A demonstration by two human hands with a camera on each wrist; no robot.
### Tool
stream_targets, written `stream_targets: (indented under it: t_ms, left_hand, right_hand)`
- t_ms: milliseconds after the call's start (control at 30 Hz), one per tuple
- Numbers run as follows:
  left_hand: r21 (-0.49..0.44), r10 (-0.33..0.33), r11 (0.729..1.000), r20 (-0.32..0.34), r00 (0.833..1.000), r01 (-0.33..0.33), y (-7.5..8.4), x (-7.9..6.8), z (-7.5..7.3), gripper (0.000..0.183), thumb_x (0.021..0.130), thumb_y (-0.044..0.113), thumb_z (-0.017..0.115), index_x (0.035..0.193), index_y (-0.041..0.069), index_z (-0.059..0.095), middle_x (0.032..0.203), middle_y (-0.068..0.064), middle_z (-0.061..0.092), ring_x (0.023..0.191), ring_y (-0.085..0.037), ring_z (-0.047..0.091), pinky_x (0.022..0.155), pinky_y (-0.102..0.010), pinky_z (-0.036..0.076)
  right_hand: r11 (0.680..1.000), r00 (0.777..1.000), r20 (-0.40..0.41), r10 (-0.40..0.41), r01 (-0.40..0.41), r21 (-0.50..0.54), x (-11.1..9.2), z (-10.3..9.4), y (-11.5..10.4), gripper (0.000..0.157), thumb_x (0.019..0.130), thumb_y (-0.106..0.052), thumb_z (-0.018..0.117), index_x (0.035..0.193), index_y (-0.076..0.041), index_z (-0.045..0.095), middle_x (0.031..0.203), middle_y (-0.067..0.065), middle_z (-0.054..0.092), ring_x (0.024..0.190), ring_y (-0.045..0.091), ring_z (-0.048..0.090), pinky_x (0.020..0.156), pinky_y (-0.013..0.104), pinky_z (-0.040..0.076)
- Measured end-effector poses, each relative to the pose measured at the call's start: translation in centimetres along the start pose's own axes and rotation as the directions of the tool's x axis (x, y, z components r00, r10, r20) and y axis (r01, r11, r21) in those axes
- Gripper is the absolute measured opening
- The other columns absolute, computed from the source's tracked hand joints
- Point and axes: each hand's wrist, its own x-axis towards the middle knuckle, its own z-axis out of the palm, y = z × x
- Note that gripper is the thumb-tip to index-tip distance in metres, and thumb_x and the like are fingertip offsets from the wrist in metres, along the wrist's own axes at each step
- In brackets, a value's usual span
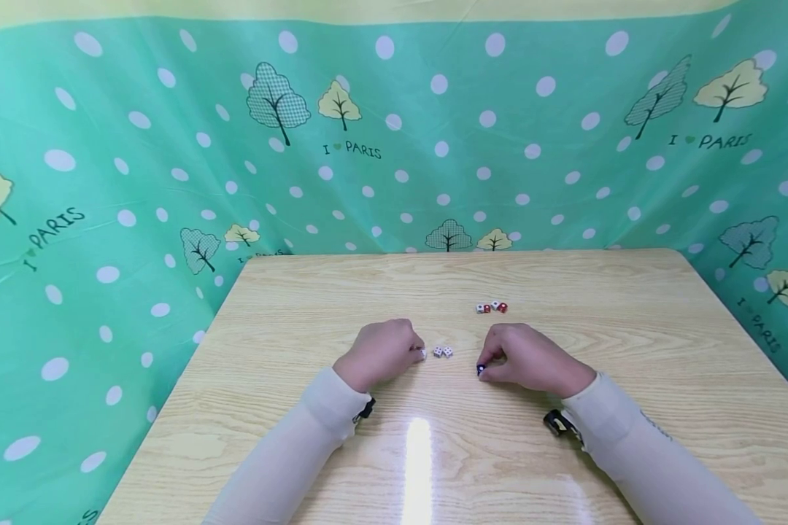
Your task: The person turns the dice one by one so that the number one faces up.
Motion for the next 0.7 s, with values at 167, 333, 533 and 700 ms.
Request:
stream_targets:
  t_ms: [167,333,533,700]
  left_hand:
    - [-0.013,-0.011,1.0,-0.009,1.0,0.011,-0.38,-0.25,-0.41,0.022,0.093,0.015,0.056,0.099,0.025,0.075,0.095,0.007,0.066,0.081,-0.009,0.059,0.059,-0.029,0.048]
    - [-0.056,0.0,0.998,-0.034,0.999,-0.002,-0.37,-0.11,-0.59,0.019,0.085,0.016,0.066,0.1,0.024,0.075,0.098,0.008,0.067,0.086,-0.008,0.061,0.065,-0.031,0.05]
    - [-0.093,0.022,0.995,-0.041,0.999,-0.025,0.24,0.25,-0.17,0.019,0.08,0.026,0.075,0.099,0.021,0.074,0.093,0.007,0.067,0.079,-0.005,0.057,0.066,-0.027,0.049]
    - [-0.09,0.029,0.995,-0.048,0.998,-0.033,0.37,0.38,0.19,0.012,0.081,0.024,0.076,0.093,0.022,0.075,0.088,0.008,0.068,0.076,-0.003,0.058,0.066,-0.025,0.049]
  right_hand:
    - [1.0,1.0,0.004,0.004,-0.004,0.007,-0.01,-0.01,0.02,0.013,0.072,-0.029,0.083,0.078,-0.033,0.072,0.082,-0.015,0.059,0.074,0.004,0.056,0.068,0.022,0.047]
    - [1.0,1.0,0.001,0.002,-0.002,0.001,0.01,-0.01,0.07,0.013,0.072,-0.03,0.083,0.078,-0.034,0.072,0.082,-0.016,0.059,0.074,0.003,0.056,0.069,0.022,0.047]
    - [1.0,1.0,0.002,0.009,-0.009,-0.002,0.04,-0.01,0.03,0.013,0.072,-0.03,0.083,0.078,-0.034,0.072,0.081,-0.016,0.059,0.073,0.002,0.055,0.068,0.021,0.047]
    - [1.0,1.0,0.007,0.011,-0.011,0.006,0.03,-0.09,-0.05,0.013,0.072,-0.029,0.083,0.078,-0.033,0.072,0.081,-0.015,0.059,0.073,0.002,0.055,0.068,0.021,0.047]
